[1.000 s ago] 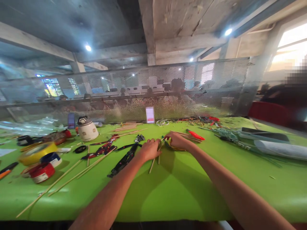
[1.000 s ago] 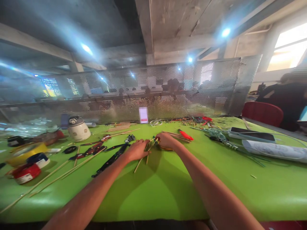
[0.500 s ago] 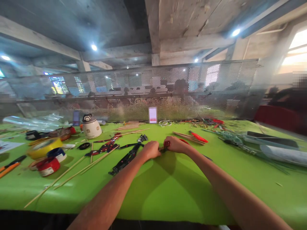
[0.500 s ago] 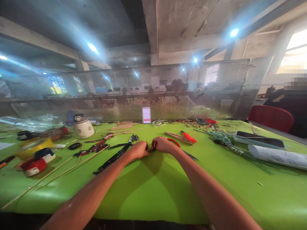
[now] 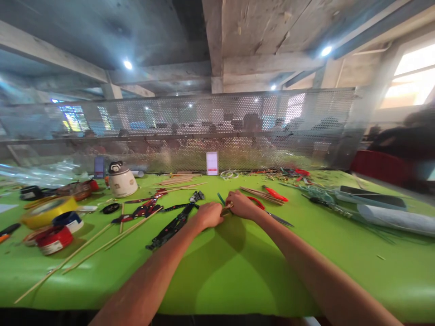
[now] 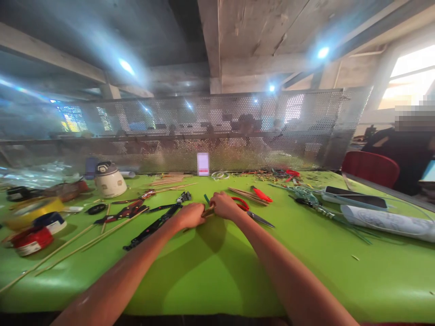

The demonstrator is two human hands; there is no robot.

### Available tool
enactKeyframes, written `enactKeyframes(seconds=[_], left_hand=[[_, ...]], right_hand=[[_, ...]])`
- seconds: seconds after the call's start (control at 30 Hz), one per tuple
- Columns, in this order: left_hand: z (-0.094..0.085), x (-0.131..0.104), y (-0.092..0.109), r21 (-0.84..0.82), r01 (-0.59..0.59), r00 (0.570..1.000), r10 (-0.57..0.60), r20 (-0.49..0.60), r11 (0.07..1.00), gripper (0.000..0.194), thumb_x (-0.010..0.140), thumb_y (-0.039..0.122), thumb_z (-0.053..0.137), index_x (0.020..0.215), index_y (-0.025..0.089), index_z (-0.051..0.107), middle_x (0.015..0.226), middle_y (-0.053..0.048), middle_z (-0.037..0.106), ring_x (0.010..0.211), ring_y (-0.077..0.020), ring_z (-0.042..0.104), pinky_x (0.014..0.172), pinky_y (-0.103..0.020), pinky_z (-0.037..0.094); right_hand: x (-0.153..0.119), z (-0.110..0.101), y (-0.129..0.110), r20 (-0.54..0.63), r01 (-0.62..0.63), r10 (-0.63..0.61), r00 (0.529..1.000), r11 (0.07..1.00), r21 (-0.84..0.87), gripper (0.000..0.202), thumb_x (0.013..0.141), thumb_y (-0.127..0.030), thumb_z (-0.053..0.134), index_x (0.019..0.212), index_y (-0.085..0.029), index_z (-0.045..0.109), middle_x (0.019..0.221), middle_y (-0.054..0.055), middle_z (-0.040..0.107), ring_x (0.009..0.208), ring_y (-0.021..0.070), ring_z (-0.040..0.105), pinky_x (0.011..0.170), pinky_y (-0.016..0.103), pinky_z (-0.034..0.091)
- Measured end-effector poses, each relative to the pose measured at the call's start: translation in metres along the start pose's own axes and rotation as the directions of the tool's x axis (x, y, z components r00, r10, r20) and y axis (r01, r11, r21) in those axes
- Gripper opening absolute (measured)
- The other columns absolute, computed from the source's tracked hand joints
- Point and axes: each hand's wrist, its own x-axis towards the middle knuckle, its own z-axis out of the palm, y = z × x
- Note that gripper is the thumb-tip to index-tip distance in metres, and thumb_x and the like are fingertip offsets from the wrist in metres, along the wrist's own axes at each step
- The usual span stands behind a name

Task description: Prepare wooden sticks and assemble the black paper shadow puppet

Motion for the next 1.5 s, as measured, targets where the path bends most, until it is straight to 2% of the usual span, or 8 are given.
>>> enactKeyframes(seconds=[0.27, 0.47, 0.63, 0.8, 1.0, 1.17, 1.37, 1.5], left_hand=[[-0.009, 0.012, -0.014, -0.313, -0.116, 0.969, 0.038, -0.246, 0.943, 0.003, 0.074, 0.018, 0.066, 0.075, 0.018, 0.064, 0.076, -0.008, 0.071, 0.079, -0.0236, 0.069, 0.074, -0.031, 0.050], [-0.025, 0.023, -0.029, -0.633, -0.213, 0.924, -0.057, -0.379, 0.744, 0.010, 0.078, 0.021, 0.064, 0.085, 0.014, 0.063, 0.076, -0.007, 0.071, 0.065, -0.0154, 0.067, 0.057, -0.023, 0.052], [-0.036, 0.022, -0.029, -0.760, -0.323, 0.857, -0.166, -0.487, 0.564, 0.019, 0.081, 0.025, 0.059, 0.097, 0.015, 0.056, 0.095, -0.008, 0.070, 0.079, -0.0157, 0.070, 0.059, -0.023, 0.057], [-0.033, 0.017, -0.016, -0.810, -0.377, 0.880, -0.100, -0.465, 0.449, 0.037, 0.079, 0.035, 0.064, 0.108, 0.014, 0.054, 0.095, -0.009, 0.068, 0.074, -0.0172, 0.070, 0.051, -0.024, 0.058], [-0.027, 0.016, -0.010, -0.808, -0.398, 0.900, 0.013, -0.436, 0.435, 0.045, 0.084, 0.049, 0.062, 0.106, 0.010, 0.064, 0.096, -0.013, 0.070, 0.076, -0.0185, 0.069, 0.052, -0.024, 0.058], [-0.021, 0.018, -0.011, -0.783, -0.395, 0.902, 0.042, -0.429, 0.481, 0.039, 0.086, 0.045, 0.063, 0.101, 0.011, 0.072, 0.097, -0.013, 0.073, 0.073, -0.0189, 0.068, 0.056, -0.026, 0.058], [-0.015, 0.025, -0.017, -0.772, -0.408, 0.869, -0.053, -0.492, 0.488, 0.031, 0.082, 0.040, 0.069, 0.095, 0.012, 0.075, 0.100, -0.011, 0.071, 0.076, -0.0178, 0.066, 0.054, -0.022, 0.054], [-0.024, 0.027, -0.030, -0.809, -0.401, 0.813, -0.240, -0.530, 0.430, 0.039, 0.083, 0.048, 0.066, 0.097, 0.012, 0.074, 0.083, -0.008, 0.069, 0.070, -0.0144, 0.064, 0.048, -0.019, 0.049]], right_hand=[[-0.002, -0.016, 0.009, -0.112, -0.053, 0.059, 0.992, 0.997, 0.053, 0.016, 0.083, -0.013, 0.060, 0.085, -0.019, 0.075, 0.099, 0.010, 0.071, 0.098, 0.0243, 0.060, 0.088, 0.032, 0.040], [-0.001, -0.030, 0.021, -0.210, -0.081, 0.122, 0.970, 0.977, 0.196, 0.022, 0.091, -0.022, 0.054, 0.096, -0.017, 0.074, 0.095, 0.010, 0.073, 0.084, 0.0217, 0.064, 0.075, 0.029, 0.044], [0.003, -0.025, 0.030, -0.189, -0.128, 0.210, 0.959, 0.920, 0.371, 0.025, 0.090, -0.018, 0.048, 0.091, -0.012, 0.072, 0.078, 0.008, 0.072, 0.065, 0.0163, 0.062, 0.060, 0.024, 0.044], [0.006, -0.021, 0.023, -0.098, -0.097, 0.170, 0.981, 0.853, 0.513, 0.023, 0.089, -0.023, 0.050, 0.089, -0.013, 0.070, 0.074, 0.005, 0.070, 0.060, 0.0139, 0.060, 0.056, 0.023, 0.045], [0.000, -0.024, 0.007, -0.037, -0.031, 0.071, 0.997, 0.766, 0.642, 0.025, 0.089, -0.034, 0.057, 0.082, -0.013, 0.069, 0.073, 0.006, 0.070, 0.068, 0.0165, 0.064, 0.067, 0.028, 0.050], [0.001, -0.019, -0.009, -0.004, -0.001, 0.006, 1.000, 0.667, 0.745, 0.042, 0.091, -0.053, 0.055, 0.083, -0.013, 0.068, 0.078, 0.008, 0.070, 0.070, 0.0169, 0.064, 0.071, 0.031, 0.052], [0.000, -0.025, -0.016, 0.039, -0.036, 0.006, 0.999, 0.579, 0.814, 0.045, 0.087, -0.058, 0.059, 0.087, -0.014, 0.068, 0.073, 0.006, 0.068, 0.064, 0.0142, 0.062, 0.065, 0.029, 0.051], [-0.004, -0.033, -0.008, 0.063, -0.091, 0.069, 0.996, 0.562, 0.822, 0.041, 0.080, -0.054, 0.069, 0.084, -0.013, 0.070, 0.072, 0.005, 0.067, 0.059, 0.0112, 0.058, 0.059, 0.025, 0.047]])
